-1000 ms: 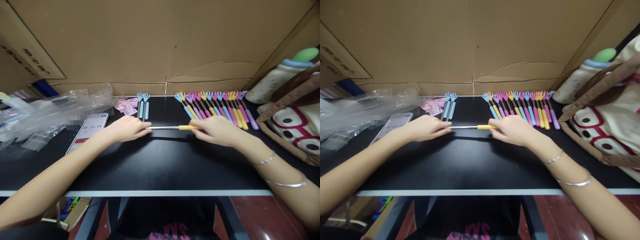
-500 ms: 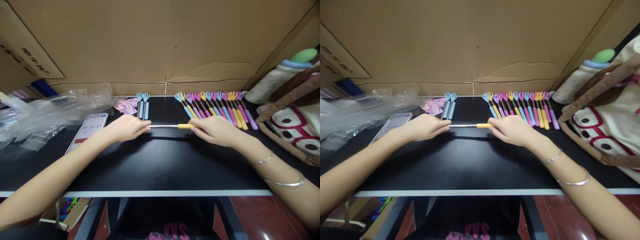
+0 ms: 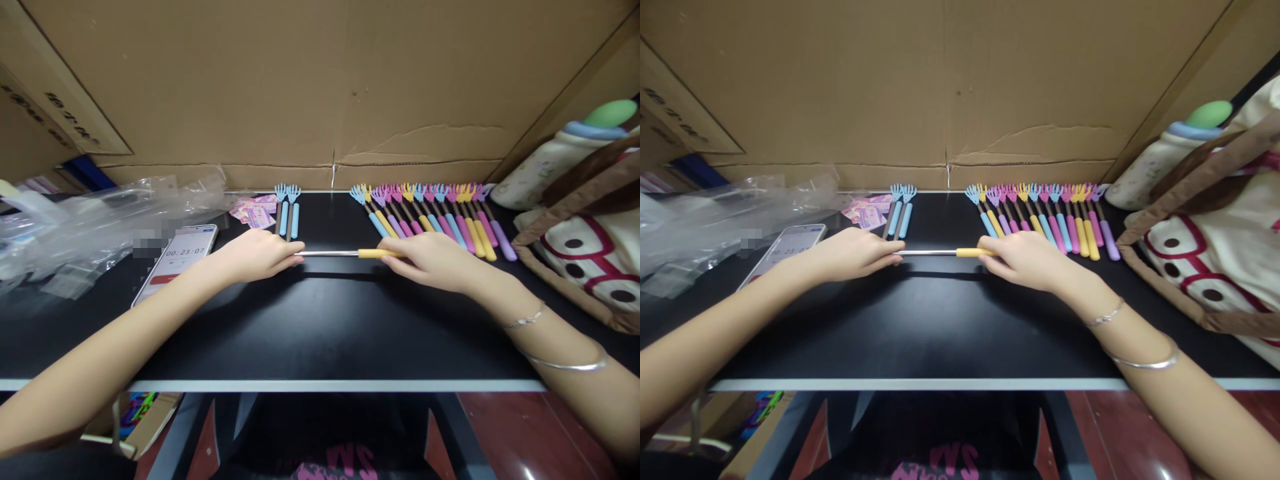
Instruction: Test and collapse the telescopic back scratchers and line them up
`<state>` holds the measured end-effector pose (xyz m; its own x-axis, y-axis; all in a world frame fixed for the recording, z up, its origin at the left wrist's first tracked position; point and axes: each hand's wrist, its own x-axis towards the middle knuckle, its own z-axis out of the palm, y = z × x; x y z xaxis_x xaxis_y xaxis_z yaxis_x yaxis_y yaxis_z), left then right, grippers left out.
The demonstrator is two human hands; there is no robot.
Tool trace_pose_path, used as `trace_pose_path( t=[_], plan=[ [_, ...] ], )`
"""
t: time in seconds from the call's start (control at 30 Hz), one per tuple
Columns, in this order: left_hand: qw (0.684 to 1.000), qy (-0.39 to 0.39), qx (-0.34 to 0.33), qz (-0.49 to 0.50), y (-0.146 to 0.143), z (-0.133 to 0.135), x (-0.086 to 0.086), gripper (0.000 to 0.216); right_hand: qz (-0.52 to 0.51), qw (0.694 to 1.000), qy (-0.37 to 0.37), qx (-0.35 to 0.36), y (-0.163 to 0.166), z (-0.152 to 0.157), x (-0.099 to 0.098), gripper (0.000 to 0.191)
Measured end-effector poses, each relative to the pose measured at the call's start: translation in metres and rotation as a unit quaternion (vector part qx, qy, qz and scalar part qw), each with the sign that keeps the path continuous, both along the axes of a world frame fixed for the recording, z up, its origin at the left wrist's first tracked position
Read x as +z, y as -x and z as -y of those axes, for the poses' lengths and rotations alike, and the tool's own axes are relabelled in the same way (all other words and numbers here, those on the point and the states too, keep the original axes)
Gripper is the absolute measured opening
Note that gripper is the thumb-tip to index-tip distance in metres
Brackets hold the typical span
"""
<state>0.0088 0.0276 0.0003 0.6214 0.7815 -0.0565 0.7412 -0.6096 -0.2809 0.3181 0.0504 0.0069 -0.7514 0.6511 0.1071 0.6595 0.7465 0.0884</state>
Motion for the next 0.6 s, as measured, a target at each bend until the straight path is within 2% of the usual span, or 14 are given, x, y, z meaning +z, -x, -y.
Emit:
trace_pose_path(
  t=[0.33,0.6],
  plan=[
    [0.999,0.001,-0.030,0.022,0.0016,0.0002,-0.0026,0.041,0.012,1.000,-0.008,-0.001,-0.0014,0.0007,-0.0003,0.032],
    [1.000,-0.012,-0.004,0.007,0.0012,0.0017,0.0013,0.041,-0.013,0.999,-0.046,0.023,-0.0031,-0.0002,-0.0015,0.035]
  ],
)
